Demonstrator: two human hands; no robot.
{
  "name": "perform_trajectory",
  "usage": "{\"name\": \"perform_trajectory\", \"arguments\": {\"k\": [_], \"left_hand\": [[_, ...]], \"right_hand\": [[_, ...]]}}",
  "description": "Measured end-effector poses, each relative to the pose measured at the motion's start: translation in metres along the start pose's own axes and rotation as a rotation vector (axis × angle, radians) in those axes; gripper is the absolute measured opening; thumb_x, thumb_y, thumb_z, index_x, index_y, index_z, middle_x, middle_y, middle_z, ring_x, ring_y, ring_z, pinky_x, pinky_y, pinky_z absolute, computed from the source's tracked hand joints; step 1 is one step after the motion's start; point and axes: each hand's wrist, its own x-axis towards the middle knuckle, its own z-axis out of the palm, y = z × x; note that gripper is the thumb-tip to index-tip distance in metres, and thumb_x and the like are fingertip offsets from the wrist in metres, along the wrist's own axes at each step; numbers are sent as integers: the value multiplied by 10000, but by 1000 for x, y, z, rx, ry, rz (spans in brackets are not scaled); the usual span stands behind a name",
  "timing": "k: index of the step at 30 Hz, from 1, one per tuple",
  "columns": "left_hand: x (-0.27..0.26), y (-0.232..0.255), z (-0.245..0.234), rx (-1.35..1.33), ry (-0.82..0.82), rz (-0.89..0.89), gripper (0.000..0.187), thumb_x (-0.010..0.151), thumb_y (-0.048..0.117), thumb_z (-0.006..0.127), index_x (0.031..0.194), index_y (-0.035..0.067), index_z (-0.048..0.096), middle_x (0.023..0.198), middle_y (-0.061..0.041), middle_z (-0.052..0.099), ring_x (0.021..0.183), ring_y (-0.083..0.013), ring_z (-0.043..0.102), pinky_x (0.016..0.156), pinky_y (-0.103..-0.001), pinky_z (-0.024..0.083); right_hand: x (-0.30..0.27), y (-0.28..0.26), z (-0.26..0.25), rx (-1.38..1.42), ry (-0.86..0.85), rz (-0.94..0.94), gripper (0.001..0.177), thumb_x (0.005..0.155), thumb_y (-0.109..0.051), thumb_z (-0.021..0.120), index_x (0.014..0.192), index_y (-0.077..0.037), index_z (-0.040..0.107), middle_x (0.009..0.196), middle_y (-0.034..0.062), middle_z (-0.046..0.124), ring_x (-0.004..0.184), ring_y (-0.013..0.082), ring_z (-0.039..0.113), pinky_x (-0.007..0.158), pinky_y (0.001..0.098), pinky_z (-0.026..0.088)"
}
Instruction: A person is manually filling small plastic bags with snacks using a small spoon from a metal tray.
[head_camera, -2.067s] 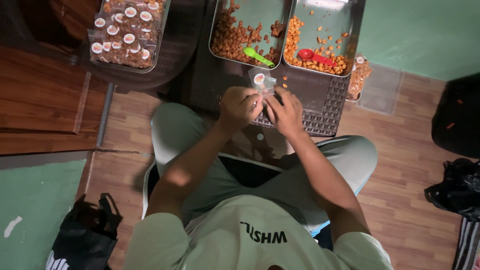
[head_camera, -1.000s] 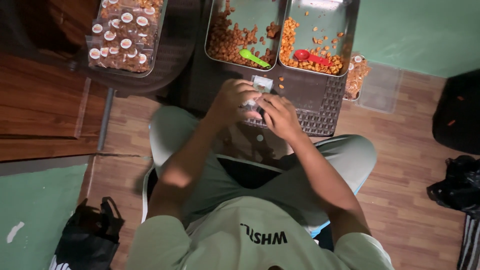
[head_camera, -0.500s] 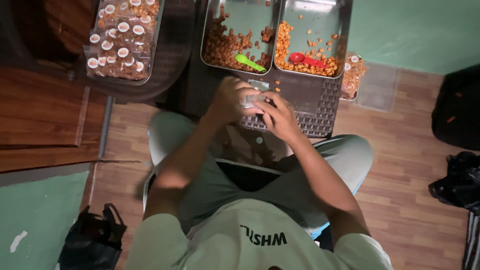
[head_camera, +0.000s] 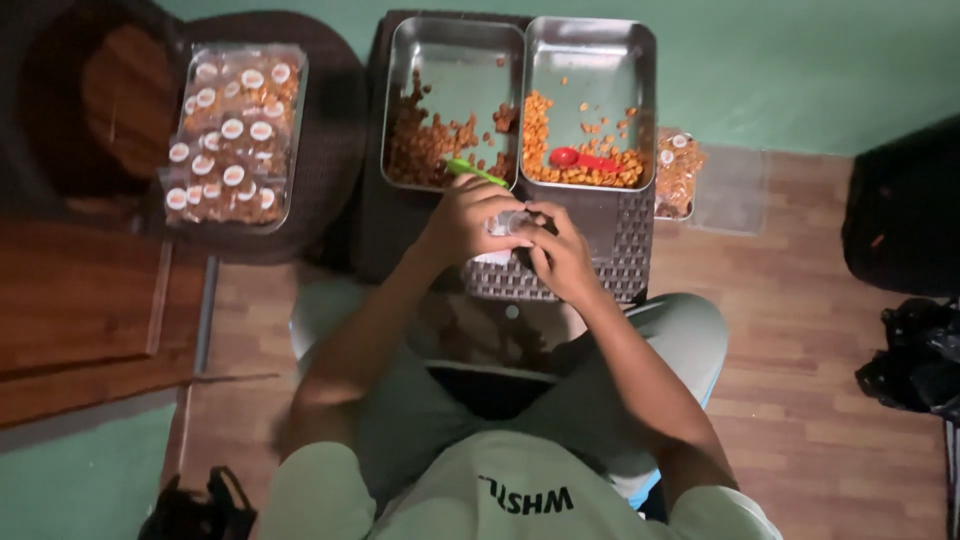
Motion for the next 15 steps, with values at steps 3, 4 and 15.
{"name": "perform_trajectory", "arguments": {"k": [3,4,15], "left_hand": [[12,-11,8,-55,-20,-25,399,777,394,917,1044,141,760,957,-36,722,857,-247,694,880,-412,479],[19,-14,7,-61,-22,-21,399,777,394,917,1044,141,760,957,-36,722,857,-247,694,880,-412,479],[28,-76,14,-494,210,-670,300,863,296,875,1071,123,746,865,-38,758,709,-134,686,679,-272,523]], "right_hand": [[3,18,-3,-22,-9,31,309,920,11,574,1139,-130,740,1312,184,602,1020,446,675,848,576,558],[15,22,-12,-27,-5,35,309,920,11,574,1139,-130,740,1312,184,602,1020,446,675,848,576,558],[89,119,-86,-724,-481,407,184,889,-363,739,1020,-271,831,1327,61,628,1293,433,535,1032,625,430]]}}
